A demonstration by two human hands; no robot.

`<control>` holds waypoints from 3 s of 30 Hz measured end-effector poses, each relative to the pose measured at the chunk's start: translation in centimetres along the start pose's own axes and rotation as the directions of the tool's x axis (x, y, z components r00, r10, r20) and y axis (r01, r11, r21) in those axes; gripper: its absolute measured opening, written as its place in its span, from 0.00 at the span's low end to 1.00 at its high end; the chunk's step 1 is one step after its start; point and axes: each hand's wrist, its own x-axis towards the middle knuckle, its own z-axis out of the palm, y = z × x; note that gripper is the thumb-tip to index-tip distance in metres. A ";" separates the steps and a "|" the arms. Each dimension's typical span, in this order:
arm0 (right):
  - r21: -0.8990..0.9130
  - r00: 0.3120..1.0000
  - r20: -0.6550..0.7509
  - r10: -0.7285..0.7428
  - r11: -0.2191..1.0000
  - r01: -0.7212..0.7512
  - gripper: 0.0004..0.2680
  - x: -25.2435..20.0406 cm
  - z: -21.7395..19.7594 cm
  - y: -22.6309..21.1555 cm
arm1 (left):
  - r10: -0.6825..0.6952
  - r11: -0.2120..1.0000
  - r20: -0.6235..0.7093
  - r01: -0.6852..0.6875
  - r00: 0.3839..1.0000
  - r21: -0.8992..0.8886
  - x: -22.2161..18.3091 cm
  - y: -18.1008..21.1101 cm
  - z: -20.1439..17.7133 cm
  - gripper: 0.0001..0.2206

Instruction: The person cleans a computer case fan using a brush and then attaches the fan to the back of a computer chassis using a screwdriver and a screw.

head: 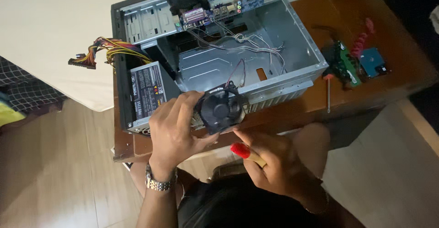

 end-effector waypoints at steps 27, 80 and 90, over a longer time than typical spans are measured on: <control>-0.520 0.747 0.529 0.402 0.850 -0.089 0.05 -24.0 21.5 26.2 | 0.001 0.999 -0.010 0.000 1.000 0.049 -0.7 -0.5 1.0 0.33; -0.410 0.866 0.177 -0.467 0.765 0.496 0.02 5.8 -2.1 -3.0 | 0.039 0.999 -0.052 -0.038 0.998 0.024 -1.8 -2.0 -0.2 0.33; -0.484 0.933 0.230 -0.276 0.800 0.356 0.03 6.3 -1.8 -3.9 | 0.023 0.998 -0.020 -0.024 1.000 -0.054 -1.7 -2.2 -0.8 0.34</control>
